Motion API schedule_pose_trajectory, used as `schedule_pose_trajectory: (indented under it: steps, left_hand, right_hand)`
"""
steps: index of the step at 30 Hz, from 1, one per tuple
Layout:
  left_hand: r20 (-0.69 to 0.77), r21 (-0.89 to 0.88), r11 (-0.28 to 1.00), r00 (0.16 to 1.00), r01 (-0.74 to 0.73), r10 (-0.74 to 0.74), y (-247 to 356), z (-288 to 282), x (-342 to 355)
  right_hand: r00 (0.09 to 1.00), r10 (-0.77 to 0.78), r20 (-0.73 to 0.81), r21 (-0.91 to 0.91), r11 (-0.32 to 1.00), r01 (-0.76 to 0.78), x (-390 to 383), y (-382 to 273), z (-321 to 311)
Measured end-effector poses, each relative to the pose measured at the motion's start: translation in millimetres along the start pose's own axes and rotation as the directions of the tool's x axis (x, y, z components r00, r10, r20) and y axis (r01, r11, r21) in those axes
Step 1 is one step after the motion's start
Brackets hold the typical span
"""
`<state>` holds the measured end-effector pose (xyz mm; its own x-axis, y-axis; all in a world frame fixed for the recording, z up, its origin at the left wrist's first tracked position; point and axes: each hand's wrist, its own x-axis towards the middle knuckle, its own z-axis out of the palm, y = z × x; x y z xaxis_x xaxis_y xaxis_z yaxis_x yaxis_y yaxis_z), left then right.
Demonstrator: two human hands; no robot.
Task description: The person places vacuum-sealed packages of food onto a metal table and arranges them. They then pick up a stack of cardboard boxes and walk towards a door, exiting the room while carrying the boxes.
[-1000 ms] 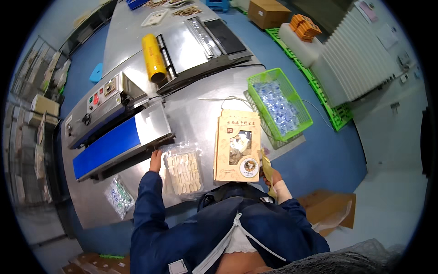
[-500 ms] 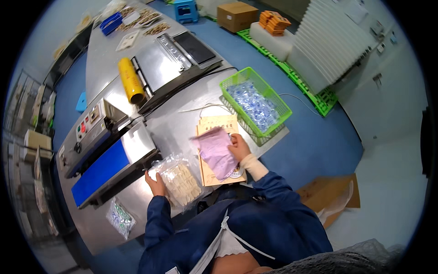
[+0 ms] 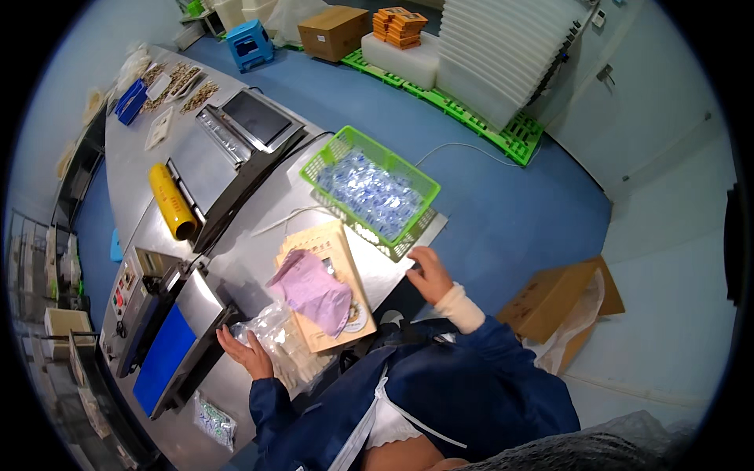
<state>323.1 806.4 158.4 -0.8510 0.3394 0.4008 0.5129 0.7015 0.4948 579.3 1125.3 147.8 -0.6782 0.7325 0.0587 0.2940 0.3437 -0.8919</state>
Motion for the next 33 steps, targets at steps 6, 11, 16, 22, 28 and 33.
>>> schedule_pose_trajectory:
  steps: [6, 11, 16, 22, 28, 33]
  left_hand:
    - [-0.086, -0.167, 0.955, 0.968, -0.245, 0.234, 203.8, 16.3, 9.9]
    - [0.238, -0.347, 0.878, 0.874, -0.330, 0.423, 337.4, 108.0, 2.6]
    - [0.459, -0.576, 0.783, 0.701, -0.234, 0.547, 447.3, 166.7, -9.9]
    - [0.600, -0.611, 0.776, 0.547, -0.157, 0.584, 512.2, 225.3, -13.1]
    - [0.590, -0.658, 0.752, 0.587, -0.049, 0.554, 556.8, 296.9, 25.4]
    - [0.598, -0.620, 0.783, 0.672, 0.044, 0.436, 586.8, 344.7, 76.0]
  right_hand:
    - [0.964, 0.207, -0.166, -0.053, 0.975, -0.218, -36.8, 107.0, -143.6]
    - [0.901, 0.333, -0.278, 0.057, 0.942, -0.330, -45.9, 167.8, -259.3]
    - [0.953, 0.171, -0.250, 0.131, 0.981, -0.142, 11.9, 139.9, -355.9]
    - [0.721, -0.647, 0.246, 0.350, 0.753, 0.557, 130.9, 0.6, -425.8]
    - [0.304, -0.946, 0.113, 0.385, 0.323, 0.864, 247.3, -42.9, -445.0]
    - [0.206, -0.970, 0.132, 0.414, 0.243, 0.877, 348.2, -43.2, -446.6]
